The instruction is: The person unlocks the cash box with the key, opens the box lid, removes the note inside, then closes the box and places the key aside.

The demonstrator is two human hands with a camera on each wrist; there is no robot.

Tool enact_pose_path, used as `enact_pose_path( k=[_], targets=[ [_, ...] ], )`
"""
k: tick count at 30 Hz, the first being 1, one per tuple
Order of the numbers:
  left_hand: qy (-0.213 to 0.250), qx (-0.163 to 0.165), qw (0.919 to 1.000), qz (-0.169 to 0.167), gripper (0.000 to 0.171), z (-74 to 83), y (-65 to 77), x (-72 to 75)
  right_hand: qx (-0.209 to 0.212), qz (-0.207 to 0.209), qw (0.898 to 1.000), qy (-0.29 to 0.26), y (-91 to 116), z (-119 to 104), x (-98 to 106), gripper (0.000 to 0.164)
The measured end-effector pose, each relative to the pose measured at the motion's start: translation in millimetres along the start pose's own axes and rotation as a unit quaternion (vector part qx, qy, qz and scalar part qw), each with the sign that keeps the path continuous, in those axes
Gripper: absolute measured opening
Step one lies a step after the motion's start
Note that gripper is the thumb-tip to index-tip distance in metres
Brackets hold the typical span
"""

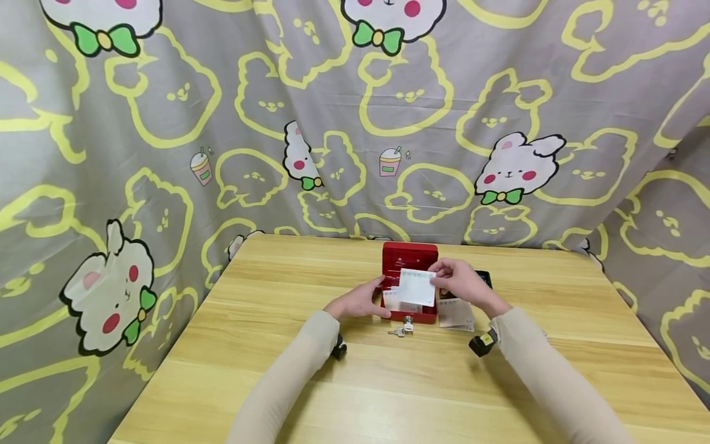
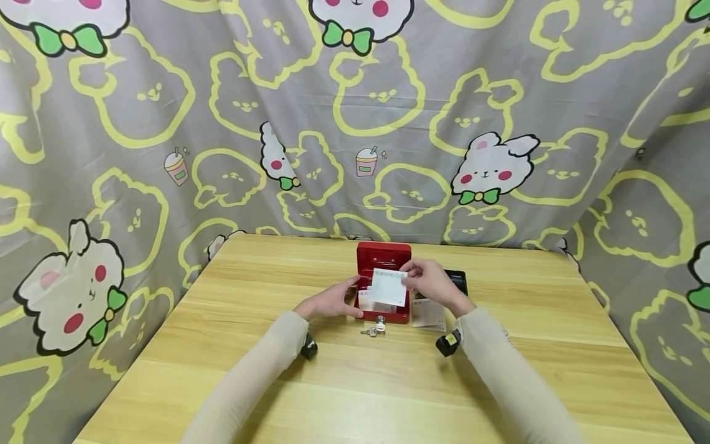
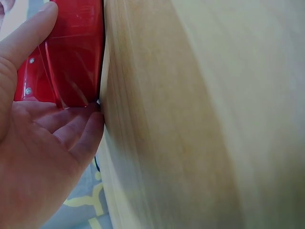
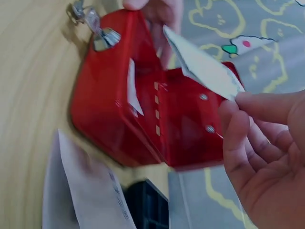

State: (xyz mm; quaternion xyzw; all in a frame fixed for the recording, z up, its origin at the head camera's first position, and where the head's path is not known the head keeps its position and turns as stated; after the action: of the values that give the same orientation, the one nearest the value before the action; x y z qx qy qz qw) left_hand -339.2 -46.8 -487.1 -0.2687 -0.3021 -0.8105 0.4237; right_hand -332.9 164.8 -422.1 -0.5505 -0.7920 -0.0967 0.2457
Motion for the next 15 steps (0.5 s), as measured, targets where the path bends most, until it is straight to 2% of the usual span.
enact_pose_path(
  k=[6, 15],
  targets=[
    [-0.004, 0.000, 1.0000, -0.002, 0.102, 0.8, 0.1, -0.3, 0.013, -0.004, 1.000, -0.027, 14.5, 7.6, 28.5, 0.028],
    [0.004, -0.004, 1.0000, -0.003, 0.102, 1.2, 0.9, -0.1, -0.033, -0.022, 0.999, -0.036, 48.3, 32.6, 72.4, 0.038]
  ],
)
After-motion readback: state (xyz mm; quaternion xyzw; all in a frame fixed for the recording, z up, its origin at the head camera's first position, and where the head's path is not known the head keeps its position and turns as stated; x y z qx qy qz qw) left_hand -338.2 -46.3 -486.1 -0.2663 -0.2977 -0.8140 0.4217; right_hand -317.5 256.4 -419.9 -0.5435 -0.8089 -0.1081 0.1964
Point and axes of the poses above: each hand's wrist, its own y-axis away from the middle knuckle, its own x-axis out of the back of the hand, z = x × y, the point moved 7 cm from there along -y, towards the middle knuckle, and after that the axes turned 7 degrees about x, right-handed, at the moved point
